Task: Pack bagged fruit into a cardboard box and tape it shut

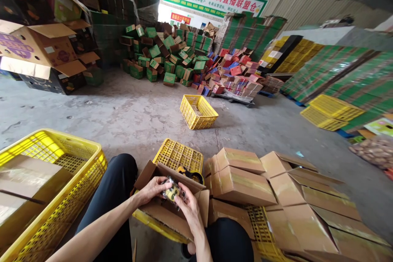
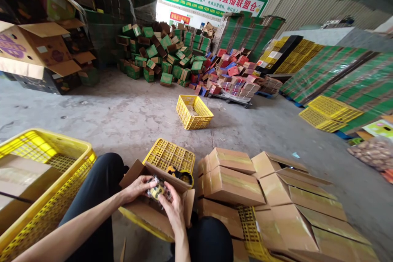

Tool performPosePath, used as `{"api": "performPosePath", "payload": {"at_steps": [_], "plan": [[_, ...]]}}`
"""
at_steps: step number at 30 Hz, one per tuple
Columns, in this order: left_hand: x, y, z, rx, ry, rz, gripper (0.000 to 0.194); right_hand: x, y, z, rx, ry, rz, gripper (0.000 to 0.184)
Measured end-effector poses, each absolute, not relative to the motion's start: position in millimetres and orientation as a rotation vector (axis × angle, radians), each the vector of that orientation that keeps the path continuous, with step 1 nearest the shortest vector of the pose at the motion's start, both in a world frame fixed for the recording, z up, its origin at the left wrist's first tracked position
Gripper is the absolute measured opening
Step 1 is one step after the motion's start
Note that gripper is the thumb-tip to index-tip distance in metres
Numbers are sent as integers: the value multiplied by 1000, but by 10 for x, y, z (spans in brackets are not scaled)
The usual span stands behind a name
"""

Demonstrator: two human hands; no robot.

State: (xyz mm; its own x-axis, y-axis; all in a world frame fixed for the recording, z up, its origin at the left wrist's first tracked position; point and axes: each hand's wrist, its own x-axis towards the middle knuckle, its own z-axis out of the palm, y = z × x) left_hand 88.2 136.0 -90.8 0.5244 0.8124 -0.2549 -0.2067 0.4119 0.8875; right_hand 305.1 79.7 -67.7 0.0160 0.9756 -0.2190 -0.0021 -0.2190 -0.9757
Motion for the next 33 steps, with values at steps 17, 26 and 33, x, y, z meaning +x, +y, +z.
{"api": "performPosePath", "payload": {"at_steps": [17, 26, 33], "plan": [[883, 1325, -809, 810, 417, 682, 59, 2988, 802, -769, -1309, -948, 1499, 57], [890, 1356, -938, 835, 593, 750, 59, 3038, 827, -791, -1330, -1143, 1251, 78], [898, 1327, -949, 1025, 579, 681, 58, 3006, 753, -702, -1349, -1338, 1227, 82]]}}
